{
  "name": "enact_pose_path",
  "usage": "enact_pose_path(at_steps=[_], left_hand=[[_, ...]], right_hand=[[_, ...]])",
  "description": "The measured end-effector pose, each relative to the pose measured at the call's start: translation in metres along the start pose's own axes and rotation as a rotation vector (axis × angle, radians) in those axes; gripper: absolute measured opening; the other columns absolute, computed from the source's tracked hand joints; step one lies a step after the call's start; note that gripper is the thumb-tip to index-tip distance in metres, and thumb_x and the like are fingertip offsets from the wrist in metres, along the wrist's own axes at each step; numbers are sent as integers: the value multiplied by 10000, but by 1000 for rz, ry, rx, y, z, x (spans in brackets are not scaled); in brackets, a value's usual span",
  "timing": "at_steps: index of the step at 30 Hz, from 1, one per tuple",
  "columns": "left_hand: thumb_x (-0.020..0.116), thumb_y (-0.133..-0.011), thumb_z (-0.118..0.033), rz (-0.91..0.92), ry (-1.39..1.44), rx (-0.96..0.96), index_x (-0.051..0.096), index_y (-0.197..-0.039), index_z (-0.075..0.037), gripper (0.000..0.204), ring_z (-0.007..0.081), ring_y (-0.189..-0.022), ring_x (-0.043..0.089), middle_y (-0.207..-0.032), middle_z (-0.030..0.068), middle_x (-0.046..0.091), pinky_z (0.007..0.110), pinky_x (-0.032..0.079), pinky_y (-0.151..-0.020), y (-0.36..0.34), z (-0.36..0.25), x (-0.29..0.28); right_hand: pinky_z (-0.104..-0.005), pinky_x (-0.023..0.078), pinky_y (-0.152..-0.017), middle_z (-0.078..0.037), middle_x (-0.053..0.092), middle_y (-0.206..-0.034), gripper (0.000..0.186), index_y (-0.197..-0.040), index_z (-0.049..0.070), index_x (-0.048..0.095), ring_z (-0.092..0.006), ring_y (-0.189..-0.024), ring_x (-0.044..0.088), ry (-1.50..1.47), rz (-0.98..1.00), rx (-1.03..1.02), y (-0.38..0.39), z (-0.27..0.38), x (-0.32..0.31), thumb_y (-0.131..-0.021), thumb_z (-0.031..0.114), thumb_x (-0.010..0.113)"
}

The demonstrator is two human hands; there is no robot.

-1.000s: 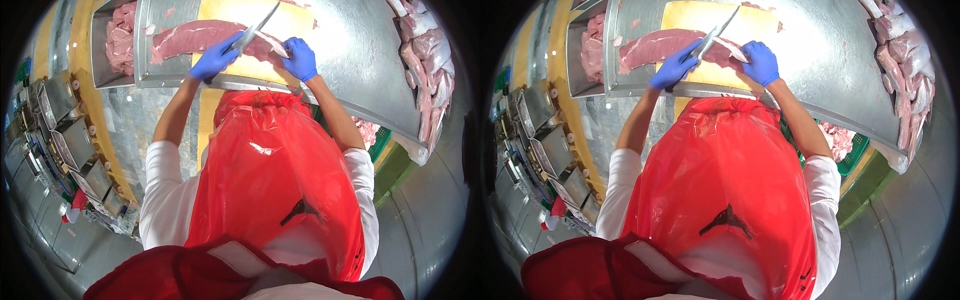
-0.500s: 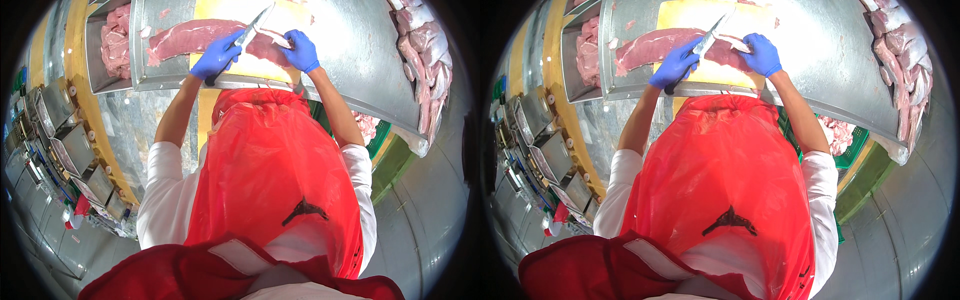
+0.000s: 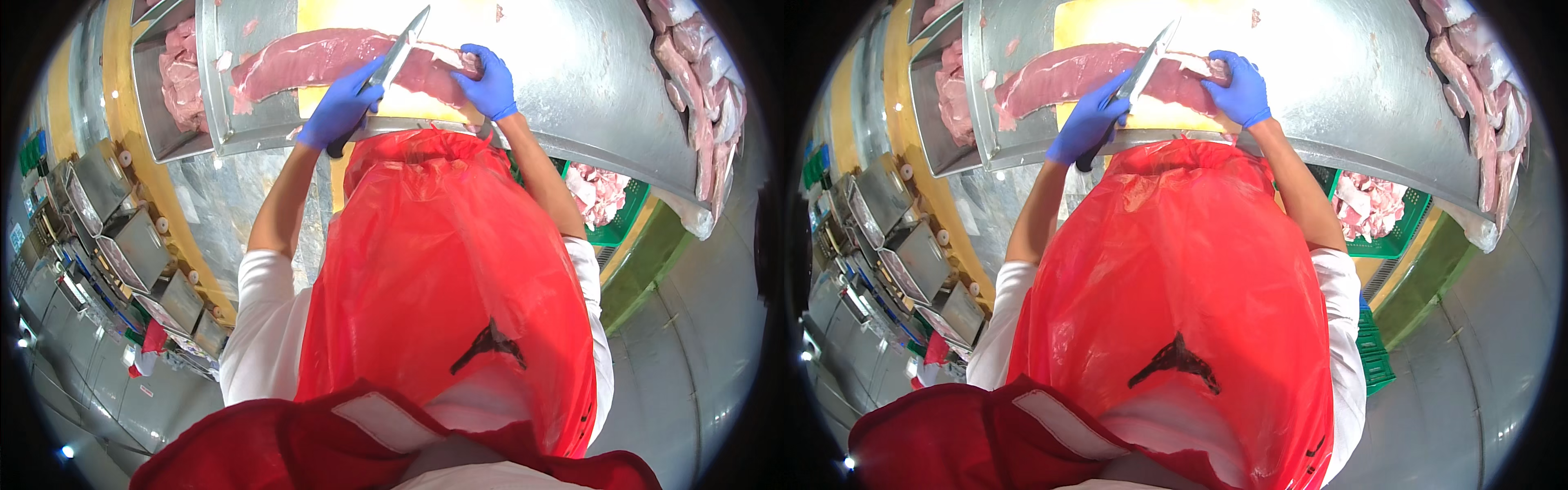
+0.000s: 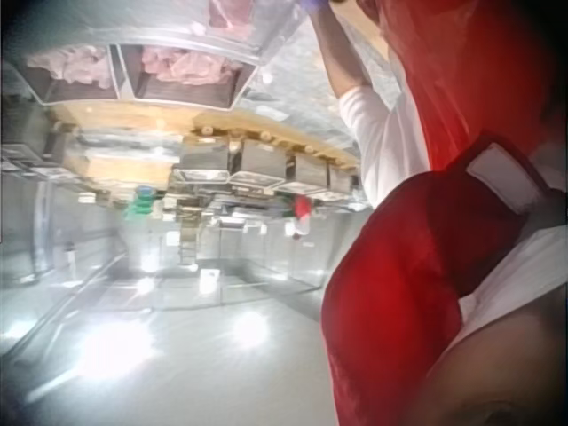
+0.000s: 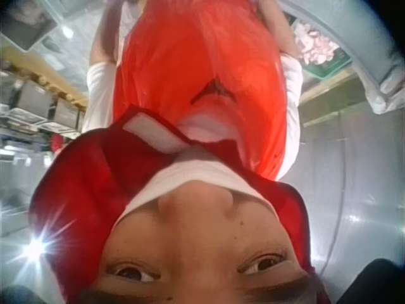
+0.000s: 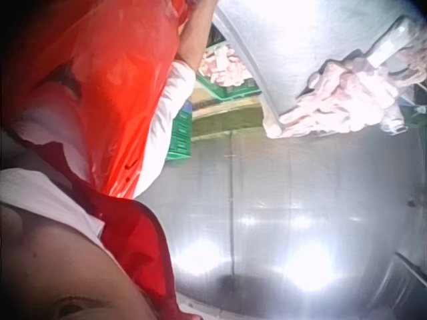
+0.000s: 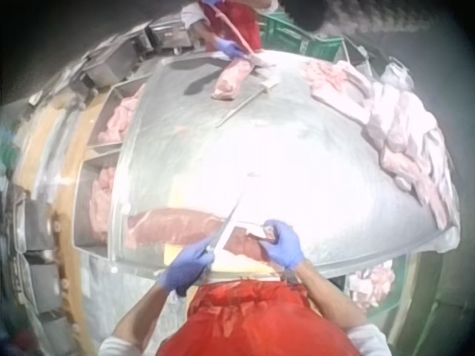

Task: The person trims fat and sinew from large cuts of raw meat using a knife on a yellow cutting board. They separate the trimmed meat from the fat and place the pieces into a metal tray. The person handles multiple cuts of meat sequentially, repositioning them as needed.

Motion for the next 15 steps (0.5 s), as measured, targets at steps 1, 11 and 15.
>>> enact_pose_path(at_steps=[1, 11, 15], left_hand=[[586, -980, -201, 0, -25, -60, 438, -1541, -96, 589, 76, -570, 511, -752, 17, 581, 250, 472, -531, 12, 0, 0], [595, -977, -217, 30, 5, -39, 435, -1547, -118, 599, 77, -560, 504, -748, 8, 585, 249, 466, -514, -11, -11, 8], [586, -985, -154, -58, 2, -110, 441, -1545, -130, 579, 66, -535, 502, -745, 10, 589, 231, 448, -499, 37, 5, -6]], right_hand=[[-436, 522, -905, -117, 706, -1081, 445, -1175, 159, 661, -347, -993, 662, 16, -12, -45, 0, 2, 1, -766, 249, 811], [-398, 534, -892, -108, 707, -1090, 442, -1171, 120, 675, -324, -996, 669, 38, -32, -201, -4, 4, 2, -757, 187, 814], [-405, 524, -943, -128, 701, -1136, 518, -1244, 122, 637, -338, -1051, 664, 4, 91, -61, -18, -9, 6, -762, 200, 807]])
Point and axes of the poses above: each hand's wrist, its own y-axis away from the middle knuckle, its own x-axis out of the palm, z = x × y, the point moved 6 cm from there along -y, towards the middle knuckle
